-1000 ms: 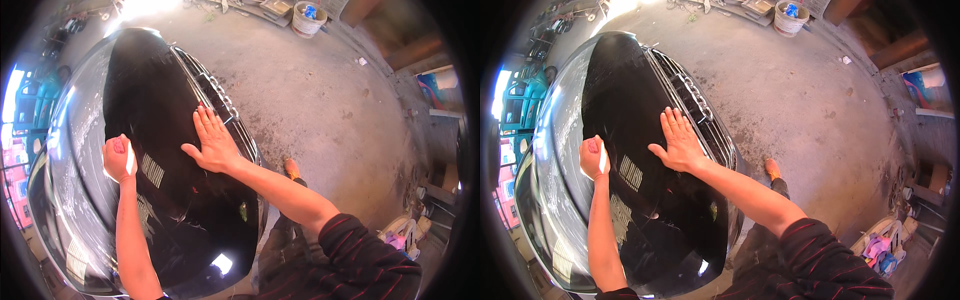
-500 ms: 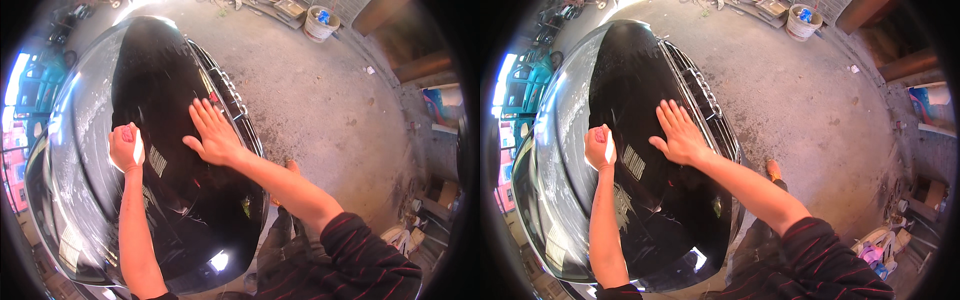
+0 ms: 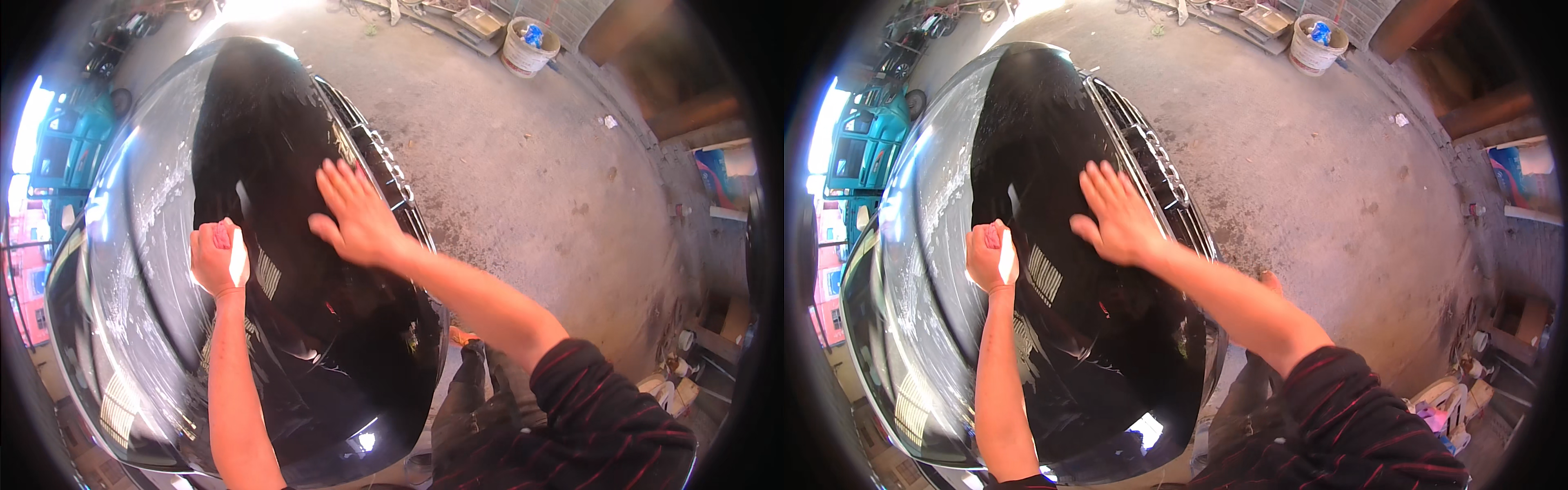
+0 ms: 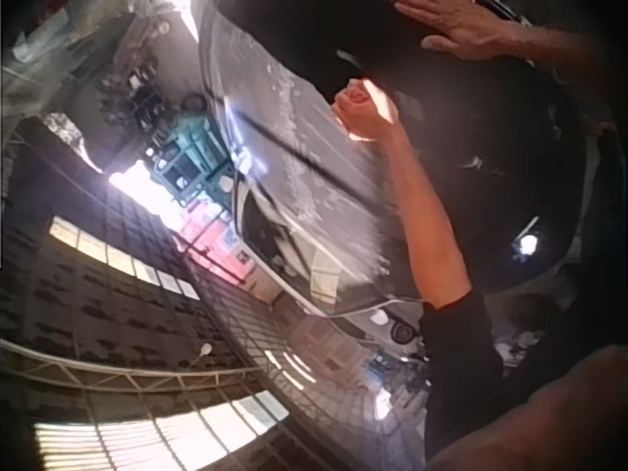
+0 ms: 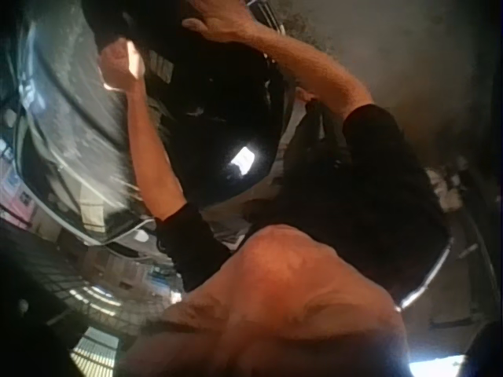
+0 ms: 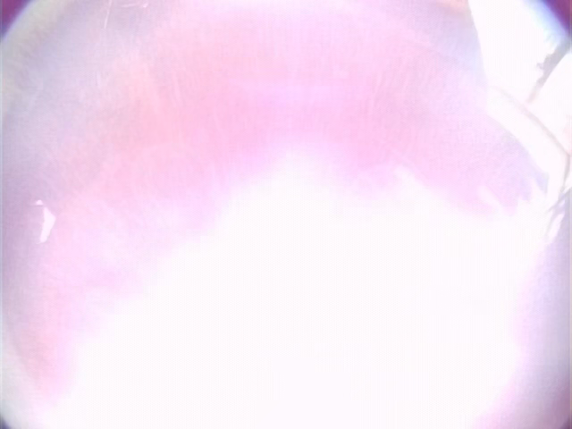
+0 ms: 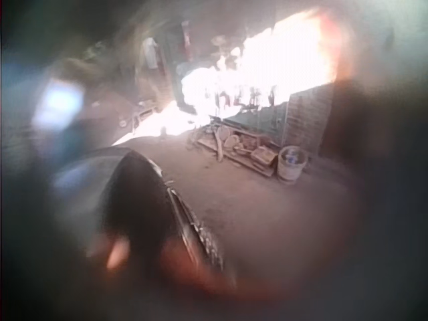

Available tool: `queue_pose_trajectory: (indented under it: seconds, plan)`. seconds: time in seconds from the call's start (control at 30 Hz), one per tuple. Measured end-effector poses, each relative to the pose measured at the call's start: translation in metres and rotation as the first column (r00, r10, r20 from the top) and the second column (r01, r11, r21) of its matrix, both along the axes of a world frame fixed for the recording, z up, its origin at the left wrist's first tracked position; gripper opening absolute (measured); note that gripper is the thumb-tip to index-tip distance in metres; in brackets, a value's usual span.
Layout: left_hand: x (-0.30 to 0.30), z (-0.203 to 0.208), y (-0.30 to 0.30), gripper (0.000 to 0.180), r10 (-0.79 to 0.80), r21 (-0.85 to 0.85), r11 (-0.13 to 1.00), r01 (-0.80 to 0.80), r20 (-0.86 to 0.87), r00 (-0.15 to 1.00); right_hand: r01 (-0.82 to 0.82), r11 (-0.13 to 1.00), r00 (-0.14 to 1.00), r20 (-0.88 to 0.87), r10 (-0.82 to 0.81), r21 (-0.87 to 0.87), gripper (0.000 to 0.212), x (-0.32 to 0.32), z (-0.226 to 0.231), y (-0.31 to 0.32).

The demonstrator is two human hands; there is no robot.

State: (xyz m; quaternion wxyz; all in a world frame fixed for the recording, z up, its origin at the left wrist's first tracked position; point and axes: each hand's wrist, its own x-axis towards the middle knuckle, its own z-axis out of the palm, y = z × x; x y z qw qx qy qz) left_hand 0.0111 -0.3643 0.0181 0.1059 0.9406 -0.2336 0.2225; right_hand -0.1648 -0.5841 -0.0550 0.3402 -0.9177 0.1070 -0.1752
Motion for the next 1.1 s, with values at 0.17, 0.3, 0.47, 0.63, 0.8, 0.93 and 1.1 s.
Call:
queue_pose_trajectory:
  seconds: [0.17, 0.3, 0.47, 0.63, 0.8, 0.93, 1.1]
  plan:
    - [0.009, 0.015, 0.011, 0.024, -0.034, 0.043, 0.998, 0.036, -0.044, 0.998, -0.263, 0.958, 0.941, -0.189, 0.281, 0.118, 0.094, -0.200, 0.009, 0.100]
    - [0.017, 0.013, 0.008, 0.023, -0.112, 0.066, 0.991, 0.114, -0.038, 0.993, -0.196, 0.977, 0.978, -0.053, 0.201, 0.085, 0.088, -0.094, 0.018, 0.035]
    - [0.031, 0.002, 0.001, 0.026, -0.126, 0.086, 0.988, 0.132, -0.062, 0.990, -0.003, 0.997, 0.999, 0.045, 0.000, 0.081, 0.084, 0.046, 0.001, -0.024]
    - [0.028, 0.010, -0.009, 0.028, -0.081, 0.060, 0.995, 0.082, -0.016, 0.997, -0.218, 0.967, 0.966, -0.115, 0.233, 0.135, 0.090, -0.165, 0.009, 0.067]
    - [0.029, 0.001, -0.015, 0.026, -0.095, 0.048, 0.995, 0.092, 0.056, 0.994, -0.206, 0.970, 0.971, -0.097, 0.219, 0.126, 0.092, -0.095, 0.020, 0.022]
    - [0.030, -0.008, -0.024, 0.026, -0.125, 0.027, 0.992, 0.123, 0.101, 0.987, -0.006, 0.998, 1.000, 0.030, 0.004, 0.063, 0.086, 0.098, 0.000, -0.069]
    - [0.029, -0.002, -0.004, 0.024, -0.081, 0.011, 0.997, 0.080, 0.078, 0.994, -0.236, 0.969, 0.971, -0.013, 0.238, 0.076, 0.088, -0.023, 0.008, -0.011]
